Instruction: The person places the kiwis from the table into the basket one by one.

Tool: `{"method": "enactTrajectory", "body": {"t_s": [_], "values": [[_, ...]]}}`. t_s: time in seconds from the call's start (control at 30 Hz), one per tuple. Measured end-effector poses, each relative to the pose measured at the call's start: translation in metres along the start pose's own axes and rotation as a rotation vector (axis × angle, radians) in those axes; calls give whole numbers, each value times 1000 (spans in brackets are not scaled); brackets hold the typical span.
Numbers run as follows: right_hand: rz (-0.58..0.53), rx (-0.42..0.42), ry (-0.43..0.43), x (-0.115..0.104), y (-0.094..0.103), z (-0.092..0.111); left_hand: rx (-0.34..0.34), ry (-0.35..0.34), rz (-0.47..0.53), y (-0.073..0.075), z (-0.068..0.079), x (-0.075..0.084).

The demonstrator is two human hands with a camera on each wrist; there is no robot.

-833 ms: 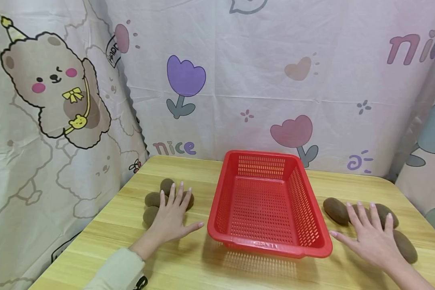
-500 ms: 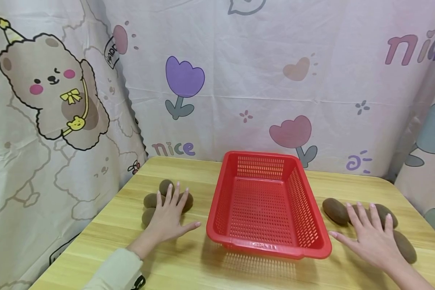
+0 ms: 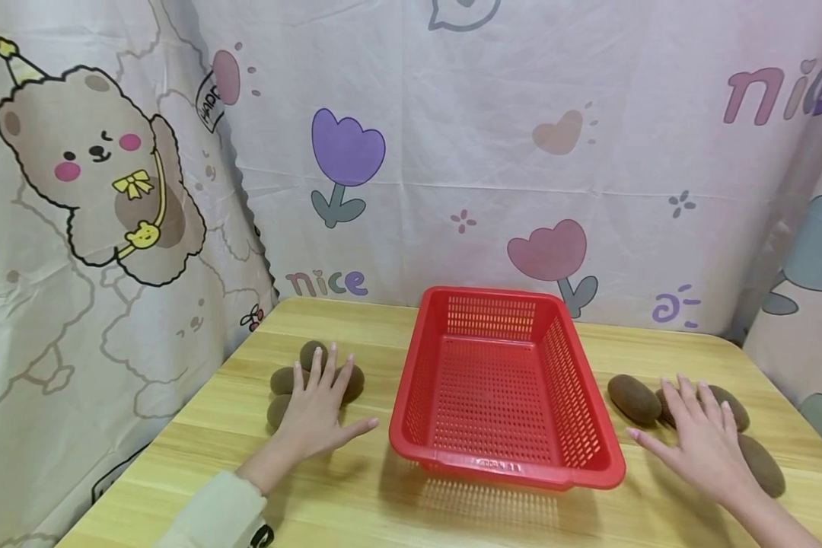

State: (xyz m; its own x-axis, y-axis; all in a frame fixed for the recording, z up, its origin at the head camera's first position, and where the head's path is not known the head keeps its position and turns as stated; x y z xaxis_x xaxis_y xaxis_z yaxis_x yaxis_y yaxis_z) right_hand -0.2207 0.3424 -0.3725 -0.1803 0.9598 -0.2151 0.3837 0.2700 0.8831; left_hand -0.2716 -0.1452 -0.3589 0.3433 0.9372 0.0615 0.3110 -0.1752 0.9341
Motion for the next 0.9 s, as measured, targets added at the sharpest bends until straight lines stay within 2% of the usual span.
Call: {"method": "enactTrajectory", "body": {"t_s": [0.13,0.23,0.4,0.57,0.73,0.9], "values": [[-119,147,36,1,5,-5,-5,-14,76,9,-1,12],[-204,193,44,2,4,-8,-15,-39,119,15,-3,22],[-271,163,-5,7,-2,-12,-31,-99,180,20,-5,38],[-249,99,-87,12,-11,-16,-85,-150,217,23,-6,53],[-209,31,-152,17,-22,-19,-151,-194,192,24,-5,66],[-202,79,-123,15,-26,-22,-179,-215,207,21,-3,72]]}}
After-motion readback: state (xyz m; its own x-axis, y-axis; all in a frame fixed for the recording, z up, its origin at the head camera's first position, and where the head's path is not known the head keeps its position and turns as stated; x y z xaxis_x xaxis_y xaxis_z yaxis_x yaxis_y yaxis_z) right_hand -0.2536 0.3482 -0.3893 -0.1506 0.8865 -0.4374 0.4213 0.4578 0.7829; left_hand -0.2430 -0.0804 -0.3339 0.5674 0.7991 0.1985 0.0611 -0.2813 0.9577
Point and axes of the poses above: each hand's wrist, its own z-axis away from the middle knuckle, its own y-axis out of the back of the hand, x = y × z, the point moved 6 cm from there along -z, towards the middle knuckle, and after that the axes turned 3 degrees about y, right-handed, at the moved point
